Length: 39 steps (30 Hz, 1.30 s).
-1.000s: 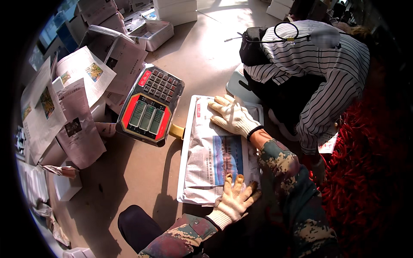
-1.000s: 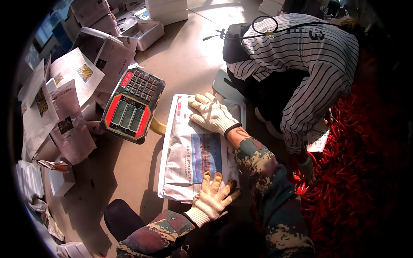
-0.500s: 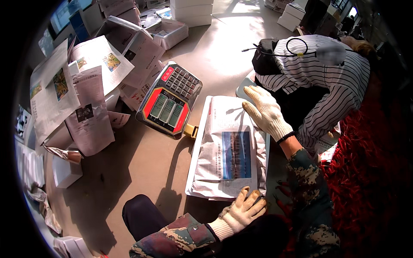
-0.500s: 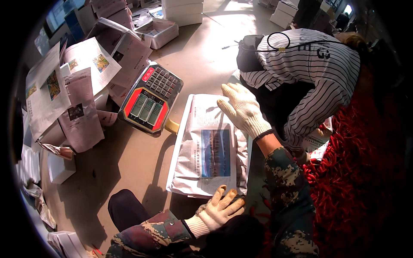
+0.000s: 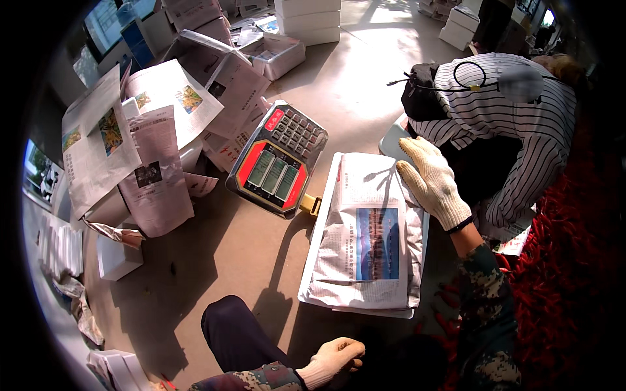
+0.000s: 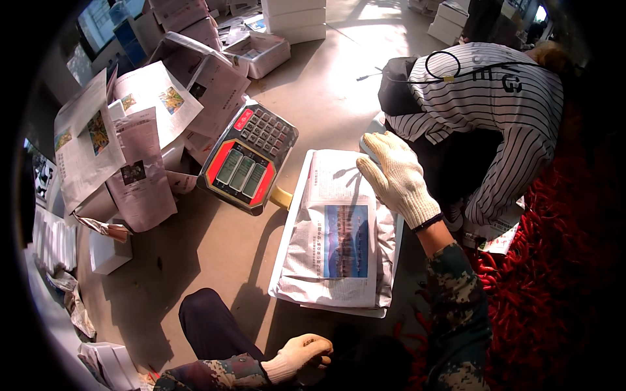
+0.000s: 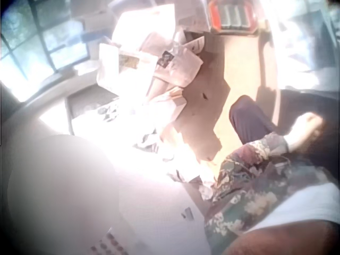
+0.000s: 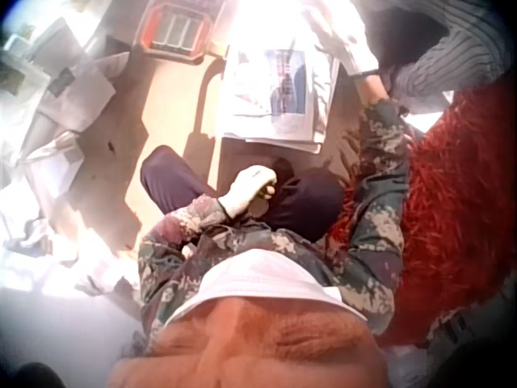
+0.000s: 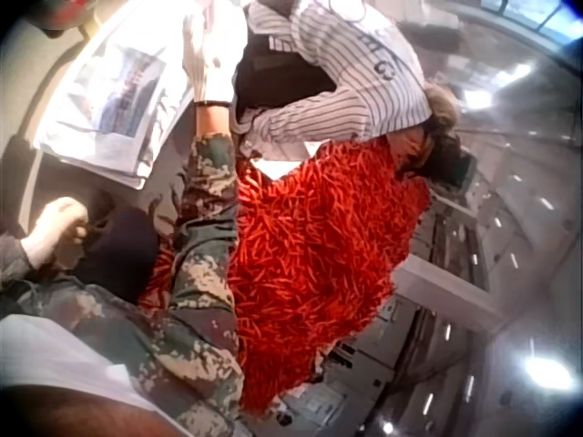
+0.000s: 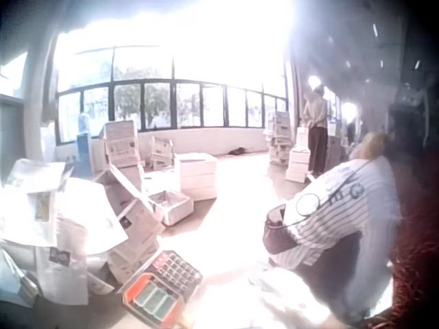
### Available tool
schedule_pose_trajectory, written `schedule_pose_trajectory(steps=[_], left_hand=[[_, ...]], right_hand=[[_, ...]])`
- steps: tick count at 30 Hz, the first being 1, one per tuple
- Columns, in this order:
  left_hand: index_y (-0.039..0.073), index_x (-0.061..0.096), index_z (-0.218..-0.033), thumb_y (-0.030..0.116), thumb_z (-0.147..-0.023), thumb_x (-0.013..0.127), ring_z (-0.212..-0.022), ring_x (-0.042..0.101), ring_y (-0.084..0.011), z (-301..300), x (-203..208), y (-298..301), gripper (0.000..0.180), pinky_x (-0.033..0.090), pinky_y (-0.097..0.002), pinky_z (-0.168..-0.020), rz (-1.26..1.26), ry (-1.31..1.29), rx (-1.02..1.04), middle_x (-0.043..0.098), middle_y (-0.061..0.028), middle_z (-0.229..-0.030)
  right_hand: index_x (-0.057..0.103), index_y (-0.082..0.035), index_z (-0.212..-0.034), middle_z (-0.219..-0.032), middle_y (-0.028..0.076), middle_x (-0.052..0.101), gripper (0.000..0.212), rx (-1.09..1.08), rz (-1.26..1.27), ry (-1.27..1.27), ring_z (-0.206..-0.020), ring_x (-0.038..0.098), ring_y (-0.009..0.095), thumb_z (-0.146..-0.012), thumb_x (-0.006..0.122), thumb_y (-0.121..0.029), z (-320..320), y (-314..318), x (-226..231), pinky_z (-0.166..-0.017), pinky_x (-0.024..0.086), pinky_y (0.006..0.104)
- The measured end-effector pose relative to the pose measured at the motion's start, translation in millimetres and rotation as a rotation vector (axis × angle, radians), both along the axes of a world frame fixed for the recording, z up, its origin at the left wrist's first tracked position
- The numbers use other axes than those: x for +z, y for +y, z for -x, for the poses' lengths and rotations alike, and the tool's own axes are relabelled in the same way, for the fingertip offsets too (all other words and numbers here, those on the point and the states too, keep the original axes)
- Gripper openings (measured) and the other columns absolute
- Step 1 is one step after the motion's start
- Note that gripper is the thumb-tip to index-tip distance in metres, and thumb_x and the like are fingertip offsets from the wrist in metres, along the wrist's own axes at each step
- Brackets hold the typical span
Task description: The person organizes rows of red peppers in boxes, places newspaper over the peppers, and prepares the boxes for transport.
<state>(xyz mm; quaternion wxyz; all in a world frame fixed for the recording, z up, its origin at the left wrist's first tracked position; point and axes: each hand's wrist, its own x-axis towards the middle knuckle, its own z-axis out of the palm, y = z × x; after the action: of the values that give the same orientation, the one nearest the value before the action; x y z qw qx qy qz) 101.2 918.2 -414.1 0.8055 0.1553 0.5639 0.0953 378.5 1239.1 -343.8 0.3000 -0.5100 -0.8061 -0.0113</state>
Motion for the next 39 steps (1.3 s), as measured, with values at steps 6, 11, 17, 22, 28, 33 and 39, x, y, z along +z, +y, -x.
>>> schedule_pose_trajectory(steps=[6,11,17,22,28,33,39], left_hand=[[0.009,-0.01,-0.178,0.063,-0.092,0.086,-0.17,0.008,-0.0495,-4.9,9.0,46.3,0.14,0.038,-0.0684,-0.128,0.259,-0.219,0.574,-0.004,-0.0301,-0.183],[0.01,0.047,-0.16,0.057,-0.092,0.09,-0.138,0.05,-0.036,-54.5,-64.4,59.2,0.093,0.05,-0.0557,-0.116,0.136,-0.261,0.517,0.046,-0.0218,-0.16],[0.005,0.066,-0.145,0.043,-0.09,0.09,-0.115,0.067,-0.0266,-98.8,-124.5,26.6,0.071,0.054,-0.036,-0.104,-0.304,0.002,0.745,0.069,-0.0115,-0.138],[0.005,0.069,-0.141,0.048,-0.093,0.086,-0.116,0.068,-0.0242,-116.7,-209.9,5.3,0.066,0.054,-0.0373,-0.102,-0.522,0.164,0.656,0.074,-0.0099,-0.129],[0.001,0.071,-0.135,0.046,-0.091,0.092,-0.113,0.067,-0.0164,-121.4,-161.2,27.0,0.067,0.054,-0.0328,-0.098,0.001,-0.198,0.932,0.074,-0.0047,-0.126],[-0.003,0.031,-0.164,0.043,-0.092,0.084,-0.138,0.054,-0.0274,-137.5,-128.0,37.3,0.1,0.045,-0.0378,-0.116,-0.108,-0.084,1.017,0.054,-0.0197,-0.152],[-0.007,0.037,-0.163,0.033,-0.094,0.079,-0.134,0.057,-0.0263,-85.8,-10.4,43.5,0.09,0.046,-0.0374,-0.116,0.001,-0.117,1.102,0.057,-0.0201,-0.149]], right_hand=[[0.06,0.003,-0.153,-0.155,0.029,0.062,0.085,0.064,-0.031,-0.207,-0.153,0.05,0.048,-0.104,0.064,-0.066,71.3,29.0,-11.0,-0.129,0.037,0.0562],[0.063,-0.001,-0.145,-0.15,0.028,0.066,0.093,-0.145,0.639,-0.298,-0.135,0.067,0.044,-0.093,0.07,-0.077,27.2,75.0,-62.2,-0.112,0.054,0.0527],[0.076,0.005,-0.128,-0.121,0.028,0.079,0.108,-0.052,0.913,-0.062,-0.116,0.077,0.04,-0.073,0.081,-0.088,11.2,108.8,-94.4,-0.098,0.06,0.0482],[0.076,0.007,-0.126,-0.117,0.027,0.08,0.103,-0.037,0.94,-0.078,-0.11,0.077,0.038,-0.076,0.082,-0.082,32.0,119.3,-97.1,-0.098,0.058,0.0431],[0.073,0.007,-0.129,-0.112,0.016,0.081,0.076,-0.173,0.899,-0.1,-0.101,0.077,0.021,-0.092,0.085,-0.059,20.6,93.6,-96.0,-0.088,0.059,0.0352],[0.072,0.011,-0.126,-0.102,0.016,0.081,0.076,-0.056,1.015,-0.022,-0.09,0.075,0.019,-0.095,0.084,-0.058,2.1,117.6,-98.0,-0.08,0.058,0.0341],[0.072,0.01,-0.121,-0.096,0.006,0.074,0.073,0.023,1.265,0.002,-0.083,0.064,0.013,-0.097,0.083,-0.058,30.6,133.8,-104.6,-0.074,0.053,0.0321]])
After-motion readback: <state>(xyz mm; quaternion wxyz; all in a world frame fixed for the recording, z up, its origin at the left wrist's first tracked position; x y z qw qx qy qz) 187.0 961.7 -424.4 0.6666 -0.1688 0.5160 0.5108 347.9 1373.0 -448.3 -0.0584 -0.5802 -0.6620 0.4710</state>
